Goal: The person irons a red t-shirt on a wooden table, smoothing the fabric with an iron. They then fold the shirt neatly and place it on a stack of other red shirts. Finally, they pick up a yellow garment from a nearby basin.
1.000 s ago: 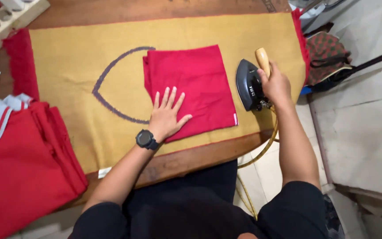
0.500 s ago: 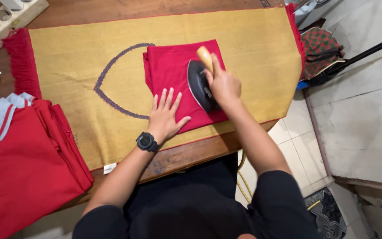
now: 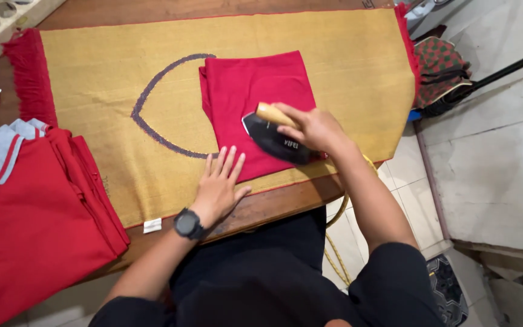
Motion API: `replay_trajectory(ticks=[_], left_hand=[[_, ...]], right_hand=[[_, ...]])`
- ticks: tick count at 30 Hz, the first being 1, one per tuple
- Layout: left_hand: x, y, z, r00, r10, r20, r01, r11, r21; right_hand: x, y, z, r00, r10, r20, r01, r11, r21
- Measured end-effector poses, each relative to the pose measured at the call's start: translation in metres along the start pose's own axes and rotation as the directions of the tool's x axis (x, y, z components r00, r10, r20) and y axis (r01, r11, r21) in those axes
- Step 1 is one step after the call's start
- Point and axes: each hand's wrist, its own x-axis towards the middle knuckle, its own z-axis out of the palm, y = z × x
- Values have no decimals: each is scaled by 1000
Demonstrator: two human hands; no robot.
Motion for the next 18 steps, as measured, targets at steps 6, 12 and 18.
replay_trajectory(ticks=[6, 12, 18], left_hand=[[-26, 4, 7, 999, -13, -41, 12, 999, -33], [-25, 15, 0, 999, -39, 8, 39, 992, -118], [-26, 15, 14, 964, 14, -267, -52, 989, -136]], right_hand=[[23, -7, 23, 977, 128, -172, -130, 991, -5], [78, -6, 33, 941, 263, -215, -263, 964, 31], [65, -47, -4, 933, 301, -195, -296, 953, 55]])
